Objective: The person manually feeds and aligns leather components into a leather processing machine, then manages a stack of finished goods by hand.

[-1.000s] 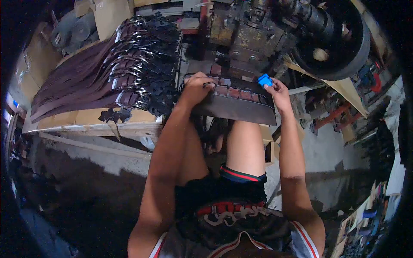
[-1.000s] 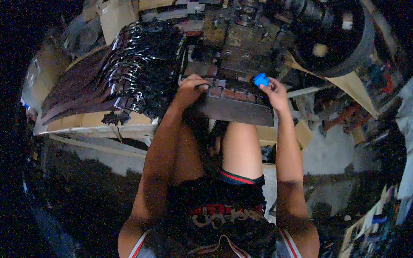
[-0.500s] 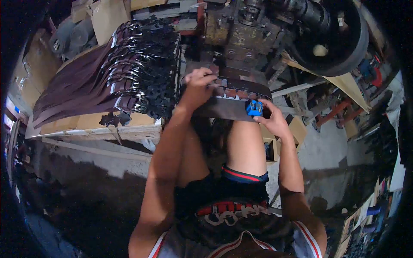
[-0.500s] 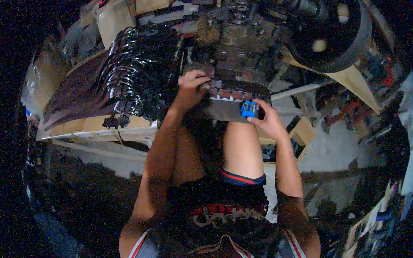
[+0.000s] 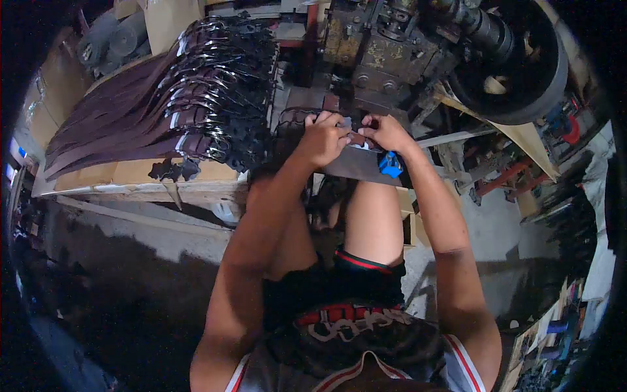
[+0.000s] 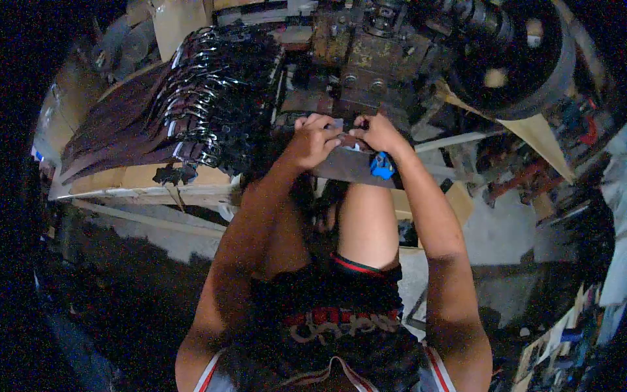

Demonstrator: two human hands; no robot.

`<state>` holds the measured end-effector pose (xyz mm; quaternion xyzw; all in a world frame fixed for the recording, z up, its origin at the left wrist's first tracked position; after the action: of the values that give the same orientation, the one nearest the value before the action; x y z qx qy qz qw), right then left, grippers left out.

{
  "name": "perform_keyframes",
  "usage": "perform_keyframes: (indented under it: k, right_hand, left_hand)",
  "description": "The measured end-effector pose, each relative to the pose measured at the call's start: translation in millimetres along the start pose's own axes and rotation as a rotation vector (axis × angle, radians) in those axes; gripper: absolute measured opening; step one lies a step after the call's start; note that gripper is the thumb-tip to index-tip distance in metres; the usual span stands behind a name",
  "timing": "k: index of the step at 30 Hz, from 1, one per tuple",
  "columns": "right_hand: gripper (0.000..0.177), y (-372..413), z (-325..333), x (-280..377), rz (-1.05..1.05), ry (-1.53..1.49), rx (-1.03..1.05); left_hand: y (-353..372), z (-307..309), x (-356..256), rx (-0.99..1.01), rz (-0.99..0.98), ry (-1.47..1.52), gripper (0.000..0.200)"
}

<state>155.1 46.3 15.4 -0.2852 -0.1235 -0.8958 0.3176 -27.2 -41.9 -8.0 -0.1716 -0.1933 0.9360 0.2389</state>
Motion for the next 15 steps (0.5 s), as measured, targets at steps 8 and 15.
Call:
perform_keyframes:
  k: [8,15]
  right_hand:
    - [0.036,-5.1,-0.8,0.3,0.131,0.213,-0.121]
    - [0.034,-12.7,-1.7,-3.1,-0.033,-0.065,0.074]
  left_hand:
    - [-0.4,-0.9,-0.1,-0.047,-0.012,0.002,0.028]
    - [-0.9,3.3,-3.7,-0.034,-0.004,0.014,0.026]
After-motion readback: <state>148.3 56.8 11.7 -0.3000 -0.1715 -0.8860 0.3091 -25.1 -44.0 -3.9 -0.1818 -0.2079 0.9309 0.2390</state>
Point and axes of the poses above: each hand's wrist, its own y-axis away from the middle knuckle, its own z-axis out of the back of the hand, x = y × z, the point moved 3 cm from there along -y, towards the middle knuckle, and after that the axes turned 12 degrees about x, right-handed, at the moved point
